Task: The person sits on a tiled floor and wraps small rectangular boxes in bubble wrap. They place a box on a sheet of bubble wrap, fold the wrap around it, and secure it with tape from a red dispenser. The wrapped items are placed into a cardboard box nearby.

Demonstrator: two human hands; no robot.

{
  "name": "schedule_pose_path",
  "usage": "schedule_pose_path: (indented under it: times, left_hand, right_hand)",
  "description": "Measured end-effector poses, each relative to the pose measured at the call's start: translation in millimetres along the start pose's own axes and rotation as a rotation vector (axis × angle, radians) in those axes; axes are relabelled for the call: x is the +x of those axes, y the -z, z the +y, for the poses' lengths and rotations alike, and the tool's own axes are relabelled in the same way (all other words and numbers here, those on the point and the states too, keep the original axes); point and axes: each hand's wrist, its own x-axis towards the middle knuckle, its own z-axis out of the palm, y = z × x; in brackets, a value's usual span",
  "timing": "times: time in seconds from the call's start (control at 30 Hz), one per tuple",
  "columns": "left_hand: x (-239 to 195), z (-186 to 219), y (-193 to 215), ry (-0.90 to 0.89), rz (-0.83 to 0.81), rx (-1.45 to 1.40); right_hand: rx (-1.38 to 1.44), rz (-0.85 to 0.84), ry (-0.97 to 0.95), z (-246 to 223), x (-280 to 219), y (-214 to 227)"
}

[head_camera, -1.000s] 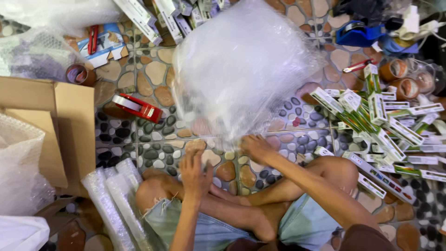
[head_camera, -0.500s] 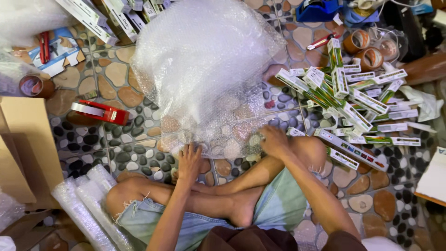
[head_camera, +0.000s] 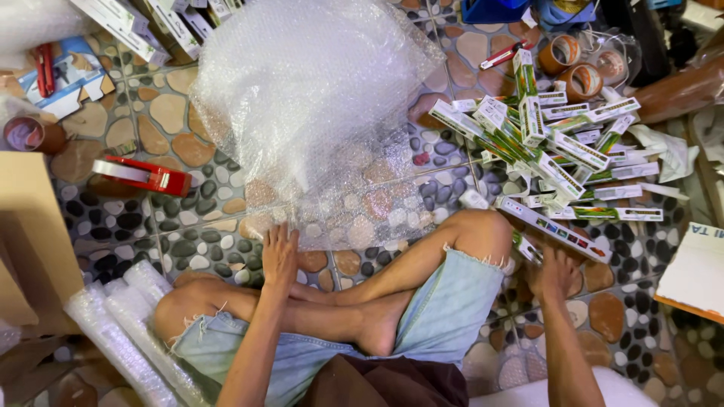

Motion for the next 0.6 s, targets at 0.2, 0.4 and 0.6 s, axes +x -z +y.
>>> schedule_pose_path:
  times: [0.2, 0.4, 0.6]
  left_hand:
    - [-5, -20, 27, 0.346, 0.063, 0.238]
    - [-14, 1, 29, 0.366, -0.171, 0.315]
    - [-15, 27, 8, -0.064, -0.012, 0.295]
  right_hand:
    - [0.297, 0.457, 0.270, 27, -27, 16]
    - [0.327, 0.584, 0.491, -113, -57, 113]
    - [0.336, 0.197, 0.925, -343, -8, 20]
